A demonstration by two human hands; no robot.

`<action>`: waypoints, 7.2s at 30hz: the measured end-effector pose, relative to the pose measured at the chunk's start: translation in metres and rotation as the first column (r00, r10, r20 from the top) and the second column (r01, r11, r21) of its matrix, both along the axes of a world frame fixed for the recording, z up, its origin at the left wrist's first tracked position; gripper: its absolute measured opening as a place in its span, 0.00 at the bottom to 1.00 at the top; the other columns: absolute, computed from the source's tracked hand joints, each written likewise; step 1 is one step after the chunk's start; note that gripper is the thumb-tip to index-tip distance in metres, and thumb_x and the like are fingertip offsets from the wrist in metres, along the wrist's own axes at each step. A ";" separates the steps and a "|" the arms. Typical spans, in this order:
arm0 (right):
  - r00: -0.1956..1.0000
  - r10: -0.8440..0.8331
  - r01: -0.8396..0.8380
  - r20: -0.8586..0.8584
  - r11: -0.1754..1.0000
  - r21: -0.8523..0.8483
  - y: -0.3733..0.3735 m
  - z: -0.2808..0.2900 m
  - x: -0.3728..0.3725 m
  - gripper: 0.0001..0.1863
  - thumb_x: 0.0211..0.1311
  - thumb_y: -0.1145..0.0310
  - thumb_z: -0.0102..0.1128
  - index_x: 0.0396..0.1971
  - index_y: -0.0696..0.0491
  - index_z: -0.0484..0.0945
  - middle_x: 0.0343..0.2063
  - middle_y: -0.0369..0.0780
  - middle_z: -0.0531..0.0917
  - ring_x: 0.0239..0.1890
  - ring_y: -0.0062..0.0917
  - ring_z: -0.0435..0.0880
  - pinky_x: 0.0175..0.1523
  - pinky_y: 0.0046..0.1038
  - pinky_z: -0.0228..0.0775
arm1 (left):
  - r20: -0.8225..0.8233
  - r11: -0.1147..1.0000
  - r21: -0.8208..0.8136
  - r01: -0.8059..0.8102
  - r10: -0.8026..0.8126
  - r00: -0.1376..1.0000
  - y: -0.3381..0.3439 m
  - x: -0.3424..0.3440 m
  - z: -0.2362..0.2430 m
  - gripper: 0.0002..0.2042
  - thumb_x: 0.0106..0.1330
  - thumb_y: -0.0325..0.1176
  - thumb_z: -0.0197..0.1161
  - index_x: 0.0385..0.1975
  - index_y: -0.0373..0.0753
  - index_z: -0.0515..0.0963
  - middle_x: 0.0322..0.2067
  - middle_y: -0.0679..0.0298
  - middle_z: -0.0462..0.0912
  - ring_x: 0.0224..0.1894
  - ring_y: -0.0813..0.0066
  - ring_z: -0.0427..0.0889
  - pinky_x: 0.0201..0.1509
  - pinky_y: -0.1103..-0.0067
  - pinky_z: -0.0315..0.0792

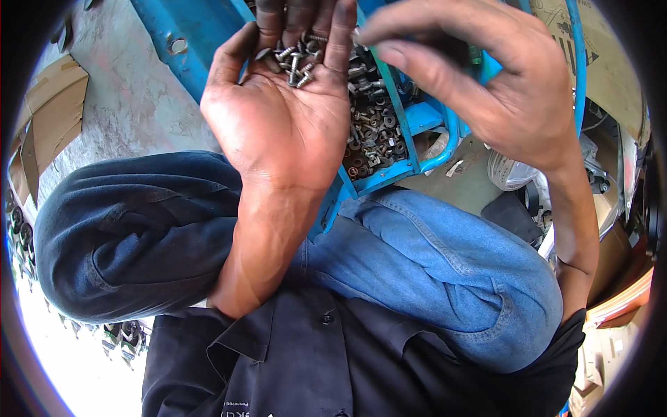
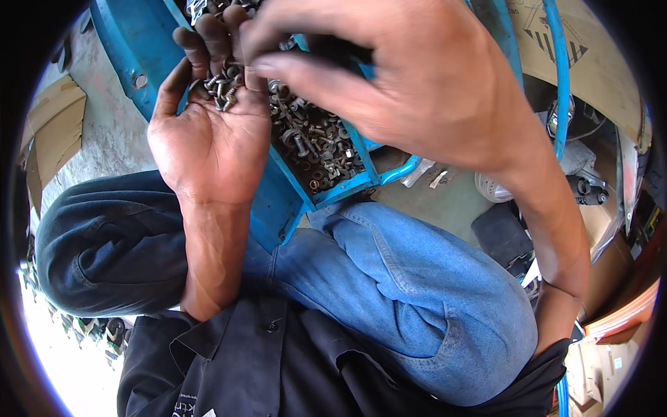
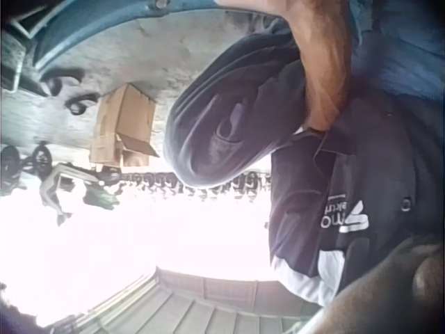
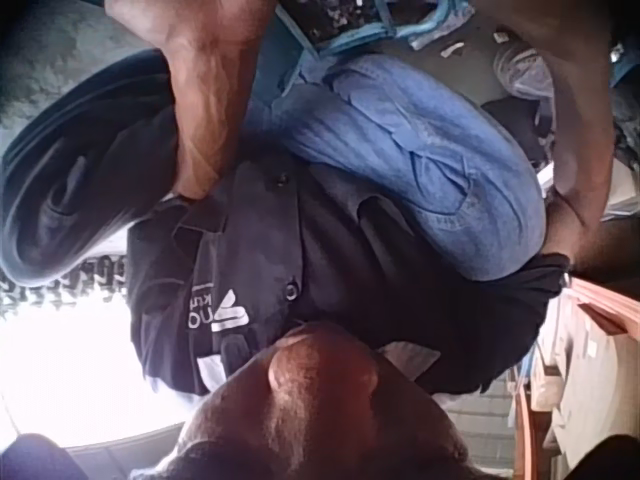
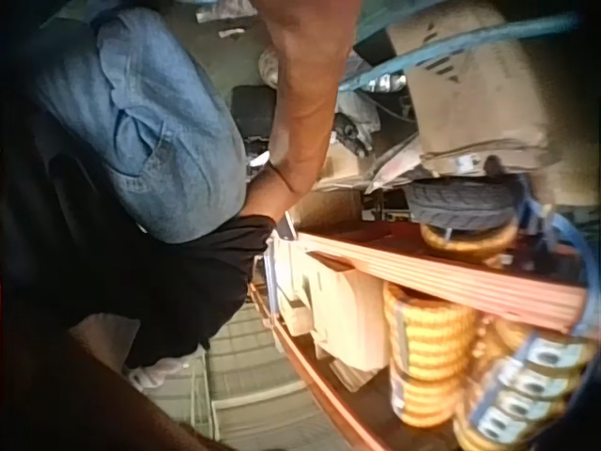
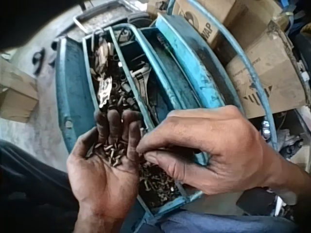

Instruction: The person selects several bolts from a toolbox by hand and then attaches a front plastic panel to a scooter, connecting a wiring plug and using a screwdriver to fasten the component.

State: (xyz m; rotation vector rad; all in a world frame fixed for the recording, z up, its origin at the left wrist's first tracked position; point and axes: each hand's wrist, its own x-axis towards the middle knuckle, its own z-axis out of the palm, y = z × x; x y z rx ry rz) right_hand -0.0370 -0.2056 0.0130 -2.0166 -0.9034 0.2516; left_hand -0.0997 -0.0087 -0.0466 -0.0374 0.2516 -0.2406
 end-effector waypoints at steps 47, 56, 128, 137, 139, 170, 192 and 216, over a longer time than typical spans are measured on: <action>0.858 0.500 -0.384 0.121 0.779 -0.496 -0.004 -0.051 -0.059 0.03 0.47 0.69 0.62 0.21 0.50 0.83 0.34 0.32 0.80 0.48 0.23 0.77 0.67 0.50 0.56 | -0.302 0.964 0.170 -0.205 0.249 0.920 -0.016 0.007 0.021 0.20 0.74 0.33 0.39 0.47 0.30 0.79 0.44 0.50 0.86 0.55 0.54 0.83 0.65 0.60 0.76; 0.822 0.515 -0.317 0.243 0.768 -0.557 0.003 -0.065 -0.081 0.04 0.46 0.67 0.62 0.20 0.50 0.83 0.27 0.32 0.80 0.45 0.24 0.78 0.69 0.49 0.56 | -0.240 0.964 0.174 -0.201 0.239 0.941 -0.017 0.008 0.012 0.20 0.74 0.33 0.39 0.47 0.30 0.79 0.43 0.51 0.86 0.54 0.55 0.83 0.65 0.61 0.77; 0.938 0.343 -0.304 0.053 0.885 -0.352 -0.022 -0.035 -0.036 0.08 0.42 0.71 0.72 0.24 0.53 0.81 0.34 0.38 0.76 0.42 0.30 0.75 0.48 0.36 0.67 | -0.340 0.945 0.314 -0.091 0.202 0.919 -0.027 0.007 0.006 0.21 0.72 0.36 0.41 0.49 0.26 0.77 0.51 0.41 0.81 0.58 0.45 0.79 0.67 0.59 0.73; 0.911 0.381 -0.245 0.158 0.808 -0.536 -0.010 -0.054 -0.079 0.06 0.48 0.69 0.62 0.18 0.53 0.83 0.41 0.37 0.79 0.51 0.30 0.75 0.60 0.51 0.61 | -0.380 0.942 0.321 -0.095 0.220 0.898 -0.026 0.010 0.005 0.21 0.72 0.34 0.42 0.51 0.24 0.75 0.55 0.40 0.78 0.63 0.42 0.75 0.72 0.57 0.69; 0.911 0.376 -0.234 0.170 0.809 -0.539 -0.010 -0.060 -0.083 0.06 0.48 0.69 0.62 0.18 0.53 0.83 0.41 0.37 0.79 0.51 0.30 0.75 0.60 0.52 0.60 | -0.385 0.936 0.336 -0.100 0.233 0.893 -0.027 0.011 0.005 0.21 0.72 0.34 0.42 0.51 0.24 0.75 0.56 0.40 0.78 0.63 0.42 0.74 0.72 0.57 0.68; 0.745 -0.273 0.452 -0.609 0.877 0.160 0.010 0.016 0.037 0.19 0.63 0.57 0.62 0.31 0.61 0.85 0.26 0.49 0.85 0.29 0.34 0.84 0.39 0.36 0.76 | -0.494 0.690 0.697 0.193 0.268 0.827 -0.050 0.030 0.062 0.13 0.78 0.36 0.46 0.26 0.49 0.62 0.22 0.72 0.56 0.23 0.81 0.53 0.24 0.79 0.51; -0.168 -0.922 0.703 -0.349 -0.360 0.614 0.120 0.565 -0.225 0.12 0.63 0.64 0.65 0.42 0.53 0.77 0.37 0.39 0.82 0.43 0.31 0.82 0.51 0.34 0.73 | -0.017 0.188 0.763 -0.618 -0.951 -0.309 -0.074 -0.078 0.715 0.15 0.75 0.39 0.52 0.42 0.31 0.80 0.41 0.46 0.84 0.42 0.46 0.83 0.49 0.62 0.75; 0.010 -0.739 -0.842 -0.674 -0.369 0.392 0.697 0.657 -0.505 0.17 0.76 0.58 0.46 0.42 0.56 0.79 0.35 0.42 0.85 0.41 0.34 0.84 0.52 0.33 0.76 | 0.320 0.613 0.647 0.454 0.322 -0.891 0.430 -0.386 0.819 0.09 0.69 0.32 0.57 0.38 0.31 0.72 0.41 0.47 0.75 0.45 0.46 0.76 0.50 0.58 0.71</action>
